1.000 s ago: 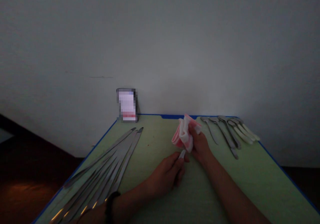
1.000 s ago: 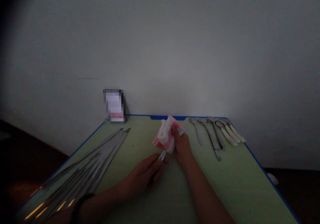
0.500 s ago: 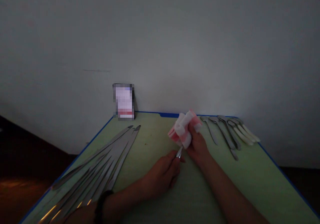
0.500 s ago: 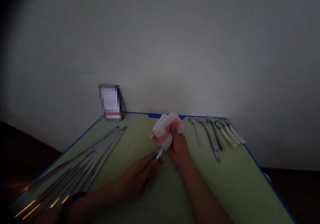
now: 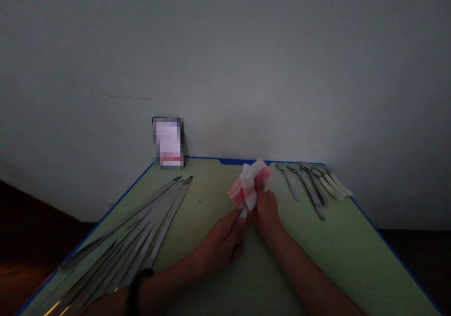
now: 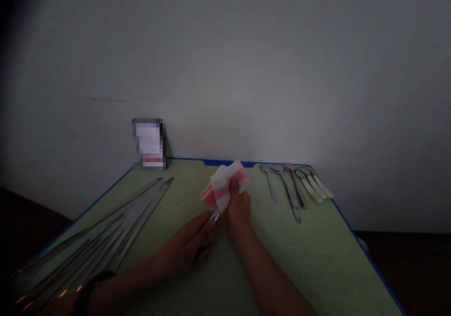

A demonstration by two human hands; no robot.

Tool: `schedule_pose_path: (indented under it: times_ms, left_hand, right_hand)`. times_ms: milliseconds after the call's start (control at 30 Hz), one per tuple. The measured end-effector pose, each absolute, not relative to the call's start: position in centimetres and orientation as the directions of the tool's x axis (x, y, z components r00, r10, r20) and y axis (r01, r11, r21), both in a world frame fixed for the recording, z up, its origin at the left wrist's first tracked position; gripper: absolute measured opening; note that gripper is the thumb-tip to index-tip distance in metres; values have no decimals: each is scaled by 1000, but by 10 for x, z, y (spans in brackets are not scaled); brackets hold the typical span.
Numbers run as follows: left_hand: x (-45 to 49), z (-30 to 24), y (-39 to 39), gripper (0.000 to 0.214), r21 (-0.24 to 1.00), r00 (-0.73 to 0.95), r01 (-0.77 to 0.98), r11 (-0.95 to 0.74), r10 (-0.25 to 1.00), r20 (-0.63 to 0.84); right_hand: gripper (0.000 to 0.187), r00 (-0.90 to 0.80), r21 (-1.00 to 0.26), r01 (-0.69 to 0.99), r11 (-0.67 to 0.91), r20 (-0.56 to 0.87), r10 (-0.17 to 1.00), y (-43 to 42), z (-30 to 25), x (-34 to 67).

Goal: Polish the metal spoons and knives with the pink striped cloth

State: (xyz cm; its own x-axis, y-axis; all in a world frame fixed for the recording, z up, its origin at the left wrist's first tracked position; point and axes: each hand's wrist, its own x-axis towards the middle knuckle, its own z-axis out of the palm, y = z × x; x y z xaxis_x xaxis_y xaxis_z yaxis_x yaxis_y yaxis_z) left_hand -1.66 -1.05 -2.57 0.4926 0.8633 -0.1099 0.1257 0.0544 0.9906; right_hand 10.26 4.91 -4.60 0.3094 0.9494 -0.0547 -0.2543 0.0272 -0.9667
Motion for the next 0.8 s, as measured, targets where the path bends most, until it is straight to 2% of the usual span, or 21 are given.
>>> schedule_pose_path:
  times_ms: [167,367,433,533,667,733,800]
  left_hand:
    - [-15,-25,-7,28,990,470,131,44,877,-101]
    - [-14,-24,-8,29,983,504,170,68,851,-146]
    - [-14,-24,-8,30,976,501,213,48,852,-151]
    - [-16,-22,-9,31,963,507,271,-2,850,-141]
    - [-18,-17,-11,29,953,527,303,-4,834,-164]
    - [-18,-18,-11,30,953,537,304,5,825,-176]
    - [-19,-20,-10,31,958,540,285,38,819,-193]
  right_hand:
    - [47,254,-969,-245,-43,-107,961,45,-51,97]
    - [45,256,-914,-406,4,-109,961,57,-45,104]
    - [45,292,-941,-335,43,-61,955,62,-44,110]
    - [46,304,-987,-128,98,54,951,66,-41,122]
    - [45,319,-983,101,155,179,931,67,-36,139]
    - [45,324,-977,148,154,196,925,67,-35,142]
    - [47,342,-985,122,119,155,927,66,-36,139]
